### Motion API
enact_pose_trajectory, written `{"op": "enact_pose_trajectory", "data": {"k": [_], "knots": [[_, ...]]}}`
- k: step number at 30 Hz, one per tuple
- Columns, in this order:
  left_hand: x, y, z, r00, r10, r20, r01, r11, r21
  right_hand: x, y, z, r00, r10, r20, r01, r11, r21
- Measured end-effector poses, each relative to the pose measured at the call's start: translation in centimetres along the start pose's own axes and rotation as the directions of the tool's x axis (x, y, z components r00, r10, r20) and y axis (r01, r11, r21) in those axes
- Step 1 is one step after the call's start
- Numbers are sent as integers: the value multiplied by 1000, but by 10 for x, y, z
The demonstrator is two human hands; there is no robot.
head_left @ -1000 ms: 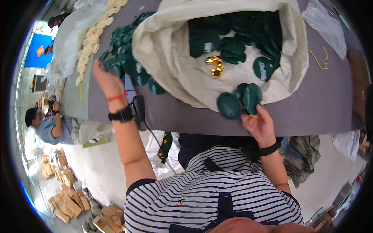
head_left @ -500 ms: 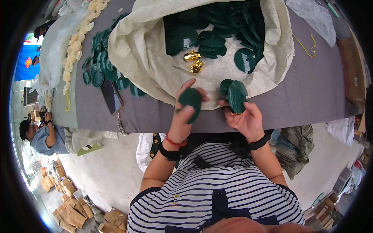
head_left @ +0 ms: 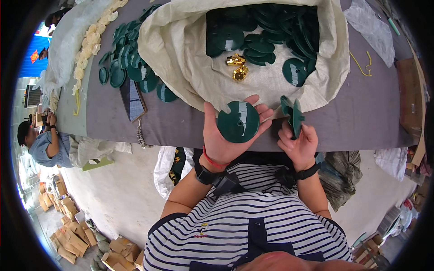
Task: The person picks up a green plastic base and a gold crown ornament, fits the crown into the center of the base, and places the assembled piece into a white bag. This process is repeated multiple times throughout the video.
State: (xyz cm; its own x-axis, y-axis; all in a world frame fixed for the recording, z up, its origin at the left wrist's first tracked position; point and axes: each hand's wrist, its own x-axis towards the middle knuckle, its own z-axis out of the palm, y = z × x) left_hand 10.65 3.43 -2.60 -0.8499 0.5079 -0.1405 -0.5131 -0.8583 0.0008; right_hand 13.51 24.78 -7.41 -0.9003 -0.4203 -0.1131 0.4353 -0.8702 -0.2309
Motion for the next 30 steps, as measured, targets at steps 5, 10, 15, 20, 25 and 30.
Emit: {"op": "enact_pose_trajectory", "data": {"k": [5,10,15,20,25,30], "knots": [[2,-1,3,995,-49,-91,37,992,-119,-8,4,42,982,24,-189,-77,957,-278],[2,-6,-12,992,-38,120,3,962,274,13,14,76,944,165,-285,-324,625,-710],[10,0,-20,995,47,88,-60,986,154,18,30,75,961,-181,-208,-61,596,-800],[13,8,-30,991,-5,131,25,988,-151,13,14,52,923,-282,-262,118,855,-505],[17,14,-36,990,-61,123,76,990,-122,20,-5,53,904,-351,-244,156,803,-575],[20,14,-34,984,-86,159,104,988,-111,28,-2,63,902,-352,-250,157,808,-568]]}}
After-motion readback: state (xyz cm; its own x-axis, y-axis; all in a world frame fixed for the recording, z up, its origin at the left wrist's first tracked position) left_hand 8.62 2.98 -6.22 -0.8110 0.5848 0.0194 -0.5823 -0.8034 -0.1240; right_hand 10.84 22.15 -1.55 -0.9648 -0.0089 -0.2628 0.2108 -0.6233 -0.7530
